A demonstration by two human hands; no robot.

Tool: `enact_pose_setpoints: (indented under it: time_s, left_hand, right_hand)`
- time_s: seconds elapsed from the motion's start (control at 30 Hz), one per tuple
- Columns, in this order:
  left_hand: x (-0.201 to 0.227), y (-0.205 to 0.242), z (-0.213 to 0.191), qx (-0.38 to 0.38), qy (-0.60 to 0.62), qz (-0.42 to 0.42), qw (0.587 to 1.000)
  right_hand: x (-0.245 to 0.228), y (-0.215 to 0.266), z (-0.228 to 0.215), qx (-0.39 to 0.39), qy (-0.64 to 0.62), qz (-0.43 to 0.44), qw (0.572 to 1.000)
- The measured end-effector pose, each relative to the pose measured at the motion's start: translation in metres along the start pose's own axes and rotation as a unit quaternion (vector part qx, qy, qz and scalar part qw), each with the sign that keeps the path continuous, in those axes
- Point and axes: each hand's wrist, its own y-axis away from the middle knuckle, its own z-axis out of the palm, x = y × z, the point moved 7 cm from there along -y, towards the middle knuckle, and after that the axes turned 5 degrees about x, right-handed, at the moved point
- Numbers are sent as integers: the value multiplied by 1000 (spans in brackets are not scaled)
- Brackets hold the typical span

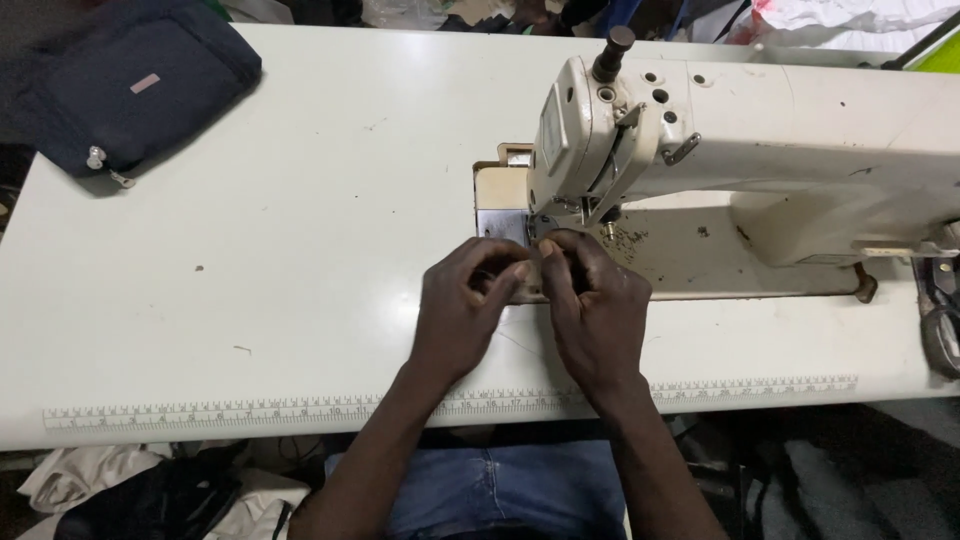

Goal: Threading an industrial sewing machine and troubleshooting thread tension or placement issues.

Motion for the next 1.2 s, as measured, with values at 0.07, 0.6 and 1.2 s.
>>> enact_pose_setpoints:
  time_s: [0.07,0.6,1.2]
  left_hand:
    - [-1,-4,17,-10,20,-14,1000]
    - [-27,10,101,62,566,-221,792]
    - [-24,19,92,4,575,-240,782]
  right_hand:
    - [-9,1,-6,-2,10,-3,1000]
    - [5,-21,-40,-56,-198,211,955]
    - [15,-28,-38,-42,-411,301,860]
